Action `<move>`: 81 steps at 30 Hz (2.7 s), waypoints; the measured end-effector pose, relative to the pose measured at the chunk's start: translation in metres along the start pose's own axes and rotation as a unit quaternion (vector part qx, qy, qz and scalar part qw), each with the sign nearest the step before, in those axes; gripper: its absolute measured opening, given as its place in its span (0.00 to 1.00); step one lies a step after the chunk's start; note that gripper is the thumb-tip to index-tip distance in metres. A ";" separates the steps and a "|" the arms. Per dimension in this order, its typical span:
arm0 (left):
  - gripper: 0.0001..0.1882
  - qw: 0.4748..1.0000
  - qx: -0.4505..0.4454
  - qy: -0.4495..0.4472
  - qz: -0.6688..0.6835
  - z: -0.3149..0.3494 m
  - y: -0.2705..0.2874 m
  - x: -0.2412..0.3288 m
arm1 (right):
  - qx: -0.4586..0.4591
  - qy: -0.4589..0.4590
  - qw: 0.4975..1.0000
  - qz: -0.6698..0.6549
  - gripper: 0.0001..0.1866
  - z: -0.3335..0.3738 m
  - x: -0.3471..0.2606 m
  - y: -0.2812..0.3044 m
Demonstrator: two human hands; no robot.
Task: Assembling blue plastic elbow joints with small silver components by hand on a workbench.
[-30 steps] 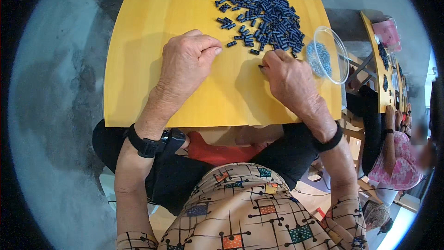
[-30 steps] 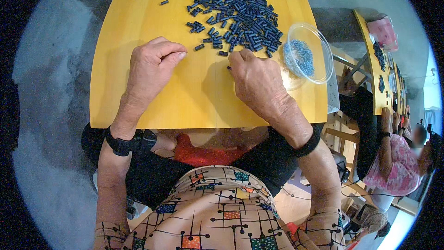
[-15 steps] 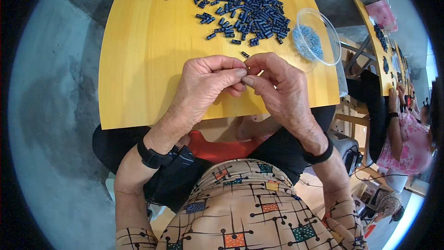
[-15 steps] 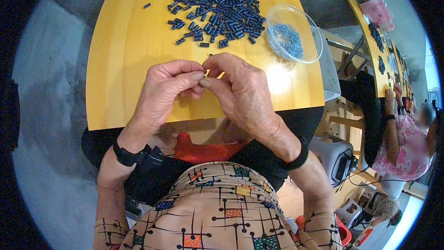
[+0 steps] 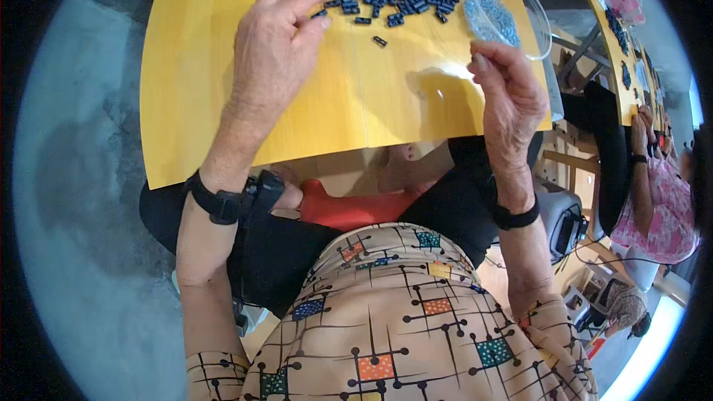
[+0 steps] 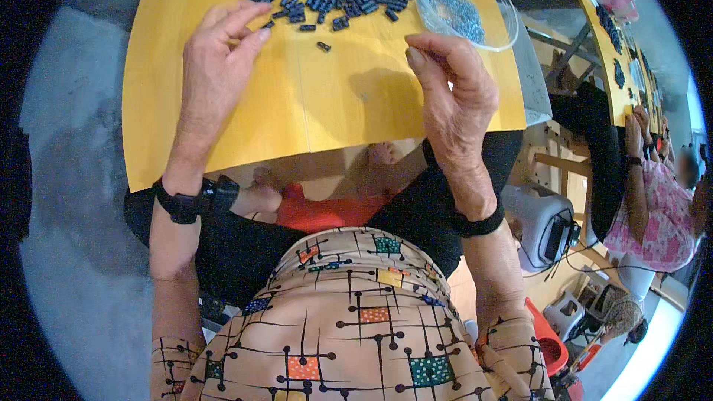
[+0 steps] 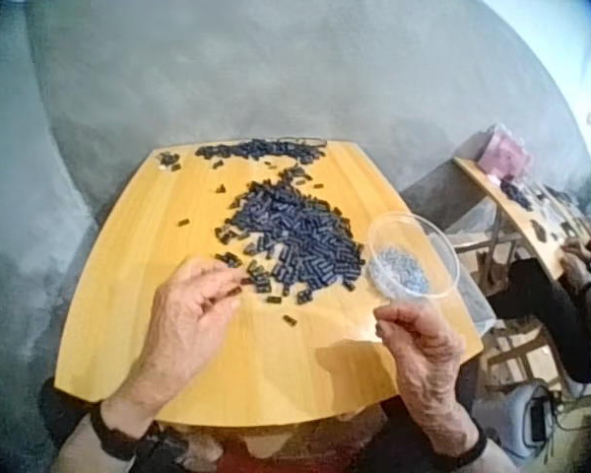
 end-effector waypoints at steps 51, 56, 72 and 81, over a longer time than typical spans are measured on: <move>0.13 0.637 -0.238 0.299 0.669 0.051 -0.044 0.016 | -0.160 -0.358 0.737 -0.551 0.09 0.059 -0.019 -0.086; 0.12 0.637 -0.204 0.327 0.668 0.053 -0.050 0.014 | -0.153 -0.362 0.738 -0.548 0.09 0.061 -0.017 -0.086; 0.10 0.645 -0.155 0.358 0.657 0.064 -0.055 0.013 | -0.130 -0.375 0.729 -0.558 0.08 0.066 -0.011 -0.095; 0.10 0.651 -0.148 0.375 0.643 0.068 -0.050 0.013 | -0.125 -0.370 0.725 -0.567 0.07 0.068 -0.011 -0.093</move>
Point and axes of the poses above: each hand's wrist, its own z-axis away from the middle knuckle, its own y-axis out of the back of the hand, x = y × z, the point moved 8 cm from there along -z, towards the middle knuckle
